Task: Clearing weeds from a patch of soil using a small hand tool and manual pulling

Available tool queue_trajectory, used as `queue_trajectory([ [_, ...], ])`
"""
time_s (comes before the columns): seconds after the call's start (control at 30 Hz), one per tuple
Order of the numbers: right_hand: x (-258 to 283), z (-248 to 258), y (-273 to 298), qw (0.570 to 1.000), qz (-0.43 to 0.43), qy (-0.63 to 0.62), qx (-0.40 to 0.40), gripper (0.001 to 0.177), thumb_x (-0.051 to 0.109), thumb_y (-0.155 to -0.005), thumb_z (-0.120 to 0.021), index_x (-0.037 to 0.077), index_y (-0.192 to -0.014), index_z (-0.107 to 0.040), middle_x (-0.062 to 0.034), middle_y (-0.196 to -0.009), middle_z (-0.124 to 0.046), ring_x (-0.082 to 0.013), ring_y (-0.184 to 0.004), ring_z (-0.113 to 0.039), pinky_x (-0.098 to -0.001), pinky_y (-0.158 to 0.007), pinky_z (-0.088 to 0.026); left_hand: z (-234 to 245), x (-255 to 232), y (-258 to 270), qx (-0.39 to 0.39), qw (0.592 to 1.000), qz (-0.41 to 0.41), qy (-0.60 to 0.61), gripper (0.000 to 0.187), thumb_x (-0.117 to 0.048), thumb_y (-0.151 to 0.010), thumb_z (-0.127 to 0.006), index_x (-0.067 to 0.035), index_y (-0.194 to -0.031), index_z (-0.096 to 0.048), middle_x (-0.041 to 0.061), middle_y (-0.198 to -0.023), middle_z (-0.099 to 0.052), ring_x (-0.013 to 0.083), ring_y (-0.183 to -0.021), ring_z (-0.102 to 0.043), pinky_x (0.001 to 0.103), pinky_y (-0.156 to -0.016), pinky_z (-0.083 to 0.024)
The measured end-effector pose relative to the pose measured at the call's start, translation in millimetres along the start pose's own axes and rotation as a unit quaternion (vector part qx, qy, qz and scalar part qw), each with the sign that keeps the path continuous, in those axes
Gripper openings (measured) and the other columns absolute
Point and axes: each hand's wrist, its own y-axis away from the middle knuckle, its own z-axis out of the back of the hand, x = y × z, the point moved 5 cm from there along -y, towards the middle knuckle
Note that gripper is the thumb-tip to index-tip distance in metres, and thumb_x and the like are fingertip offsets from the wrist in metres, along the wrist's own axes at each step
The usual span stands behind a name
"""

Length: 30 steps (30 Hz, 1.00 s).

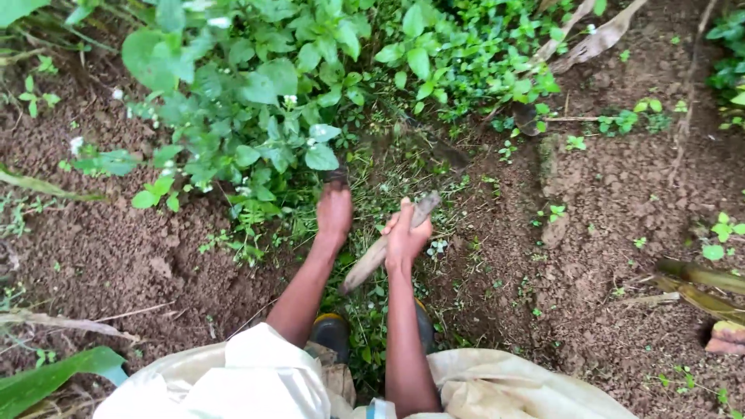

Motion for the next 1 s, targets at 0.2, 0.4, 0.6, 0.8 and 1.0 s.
queue_trajectory([
  [0.2,-101,17,-14,0.932,-0.126,0.293,0.171,0.028,0.019,-0.095,-0.062,-0.007,-0.105,-0.066,-0.0112,-0.064,-0.064,-0.0143,-0.046,-0.058,-0.0262,-0.040,-0.053,8,-5,17,0.100,0.990,0.071,0.067,0.017,-0.002,-0.091,-0.063,0.000,-0.095,-0.079,0.023,-0.098,-0.077,0.0374,-0.093,-0.077,0.052,-0.079,-0.063],
  [0.4,-71,33,-22,0.960,-0.079,0.248,0.106,0.015,0.017,-0.091,-0.067,0.003,-0.095,-0.069,-0.0077,-0.059,-0.064,-0.0140,-0.039,-0.060,-0.0273,-0.034,-0.054,-52,-23,53,0.120,0.966,0.116,0.198,0.014,-0.002,-0.087,-0.067,-0.001,-0.083,-0.081,0.025,-0.083,-0.076,0.0404,-0.085,-0.077,0.053,-0.070,-0.063],
  [0.6,5,44,-14,0.976,-0.003,0.215,0.047,0.011,0.014,-0.091,-0.066,0.002,-0.093,-0.065,-0.0088,-0.060,-0.062,-0.0122,-0.037,-0.054,-0.0269,-0.033,-0.052,-58,-64,65,0.211,0.913,0.077,0.342,0.035,-0.025,-0.090,-0.053,-0.011,-0.105,-0.081,0.018,-0.108,-0.077,0.0407,-0.111,-0.069,0.056,-0.096,-0.055],
  [0.8,7,38,6,0.969,-0.059,0.212,0.109,0.015,0.010,-0.099,-0.055,-0.004,-0.103,-0.061,-0.0061,-0.064,-0.058,-0.0091,-0.045,-0.052,-0.0207,-0.039,-0.050,62,-85,96,0.176,0.951,0.057,0.248,0.039,-0.023,-0.091,-0.056,0.000,-0.118,-0.072,0.026,-0.115,-0.073,0.0441,-0.107,-0.071,0.057,-0.090,-0.060],
  [1.0,-31,22,19,0.970,-0.080,0.209,0.091,0.020,0.015,-0.096,-0.062,-0.002,-0.106,-0.060,-0.0050,-0.065,-0.058,-0.0107,-0.045,-0.054,-0.0232,-0.039,-0.050,130,-59,76,-0.041,0.946,0.132,0.295,0.046,0.006,-0.091,-0.053,0.016,-0.136,-0.052,0.039,-0.147,-0.041,0.0541,-0.118,-0.061,0.049,-0.084,-0.063],
])
